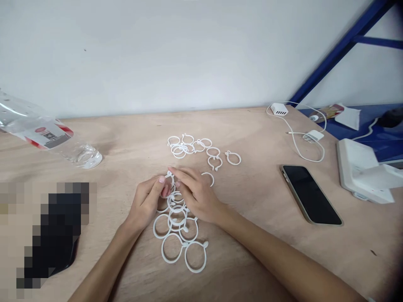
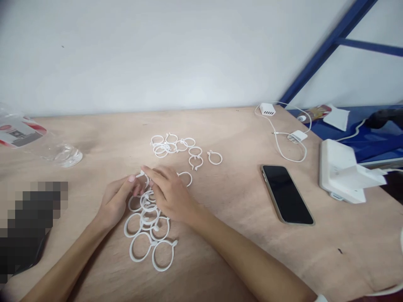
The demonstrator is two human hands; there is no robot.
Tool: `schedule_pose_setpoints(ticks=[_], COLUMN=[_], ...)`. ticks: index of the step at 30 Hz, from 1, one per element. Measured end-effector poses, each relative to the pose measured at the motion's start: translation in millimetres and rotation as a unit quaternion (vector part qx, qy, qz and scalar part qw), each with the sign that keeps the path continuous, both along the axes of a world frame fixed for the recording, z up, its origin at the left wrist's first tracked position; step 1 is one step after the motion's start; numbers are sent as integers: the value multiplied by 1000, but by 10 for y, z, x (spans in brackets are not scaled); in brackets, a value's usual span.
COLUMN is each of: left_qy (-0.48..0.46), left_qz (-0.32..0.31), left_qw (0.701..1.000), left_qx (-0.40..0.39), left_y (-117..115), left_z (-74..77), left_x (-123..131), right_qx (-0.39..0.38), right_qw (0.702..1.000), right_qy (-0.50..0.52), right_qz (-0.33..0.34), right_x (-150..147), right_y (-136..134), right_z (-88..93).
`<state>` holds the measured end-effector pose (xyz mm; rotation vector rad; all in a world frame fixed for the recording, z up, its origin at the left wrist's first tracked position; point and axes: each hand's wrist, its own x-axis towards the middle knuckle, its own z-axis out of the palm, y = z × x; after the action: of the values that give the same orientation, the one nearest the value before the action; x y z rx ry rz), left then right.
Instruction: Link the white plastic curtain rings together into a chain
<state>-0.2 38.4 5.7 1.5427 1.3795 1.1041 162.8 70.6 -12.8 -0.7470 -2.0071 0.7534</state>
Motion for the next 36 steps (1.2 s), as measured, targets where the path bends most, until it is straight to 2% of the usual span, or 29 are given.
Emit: schedule_pose_setpoints(ticks=[6,10,14,17,19,22,27,31,36], left_qy=[-11,20,65,154,204,224,223,203,187], left_qz=[77,92,73,49,31,4,-30,-32,-21], left_qw=[997,995,995,983,973,967,964,969,974], left_qx=[-18,-21,32,91,105,118,142,138,128], left_y=[17,19,7,12,19,23,20,25,24], left_z=[-33,-21,-23,-41,-52,-63,-72,-65,-52], left_x=[-3,1,-8,-5,2,5,-9,-6,4], right_qx=[74,90,32,-52,-95,-118,-65,-12,16], right_qw=[997,996,997,992,988,988,997,998,998], right_qy=[22,16,46,68,71,47,-8,-22,-20], right_qz=[-1,-2,-51,-89,-95,-87,-49,-51,-55], right_x=[-11,-12,-14,-17,-19,-23,-35,-48,-67], right_y=[-2,-23,-42,-54,-59,-60,-65,-82,-91], right_z=[24,56,90,120,140,160,155,126,91])
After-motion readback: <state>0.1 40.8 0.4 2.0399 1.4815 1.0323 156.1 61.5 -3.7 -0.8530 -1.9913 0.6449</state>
